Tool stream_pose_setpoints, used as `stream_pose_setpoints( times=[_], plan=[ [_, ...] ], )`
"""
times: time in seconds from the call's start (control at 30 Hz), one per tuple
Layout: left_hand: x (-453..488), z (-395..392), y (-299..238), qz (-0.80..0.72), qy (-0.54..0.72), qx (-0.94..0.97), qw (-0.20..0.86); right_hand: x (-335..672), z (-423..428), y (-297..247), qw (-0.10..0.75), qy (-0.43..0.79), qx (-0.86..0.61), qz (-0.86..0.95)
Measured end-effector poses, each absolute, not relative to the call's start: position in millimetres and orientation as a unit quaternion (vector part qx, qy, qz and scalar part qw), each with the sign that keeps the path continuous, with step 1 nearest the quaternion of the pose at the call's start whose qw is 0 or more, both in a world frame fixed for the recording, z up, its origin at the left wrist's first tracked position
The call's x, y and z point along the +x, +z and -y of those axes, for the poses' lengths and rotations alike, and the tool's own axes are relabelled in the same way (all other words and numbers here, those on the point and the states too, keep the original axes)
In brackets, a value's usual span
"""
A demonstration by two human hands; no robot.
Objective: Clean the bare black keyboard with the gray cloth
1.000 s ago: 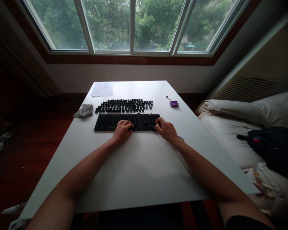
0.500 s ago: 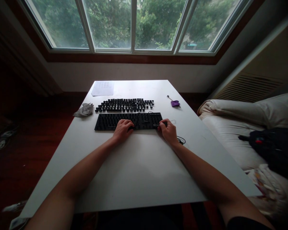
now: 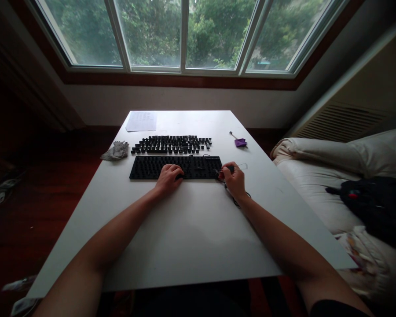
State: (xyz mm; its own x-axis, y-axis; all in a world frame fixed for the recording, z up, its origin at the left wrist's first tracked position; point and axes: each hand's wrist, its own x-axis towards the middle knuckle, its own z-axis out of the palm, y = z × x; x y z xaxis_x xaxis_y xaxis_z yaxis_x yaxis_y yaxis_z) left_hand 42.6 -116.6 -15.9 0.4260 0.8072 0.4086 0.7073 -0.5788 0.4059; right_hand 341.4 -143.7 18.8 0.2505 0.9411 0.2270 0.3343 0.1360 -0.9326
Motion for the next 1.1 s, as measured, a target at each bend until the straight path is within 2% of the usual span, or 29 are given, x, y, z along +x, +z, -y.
stream_pose_setpoints(
  times=[0.23, 0.4, 0.73, 0.9, 1.1],
  plan=[
    [53.6, 129.5, -3.8, -0.429, 0.29, 0.854, 0.046, 323.8, 156.3, 21.9, 0.44, 0.319, -0.543, 0.64],
    [65.1, 143.1, 5.3, -0.405, 0.29, 0.866, 0.038, 302.6, 169.4, 21.8, 0.397, 0.296, -0.509, 0.704],
    [68.8, 147.3, 10.5, -0.397, 0.271, 0.877, 0.019, 292.4, 176.6, 19.6, 0.403, 0.324, -0.483, 0.707],
    [67.1, 147.7, 10.0, -0.398, 0.272, 0.876, -0.001, 292.0, 178.6, 20.8, 0.399, 0.259, -0.51, 0.717],
    [64.1, 147.0, 10.1, -0.394, 0.31, 0.865, -0.03, 298.7, 173.6, 21.8, 0.448, 0.176, -0.506, 0.716]
  ],
)
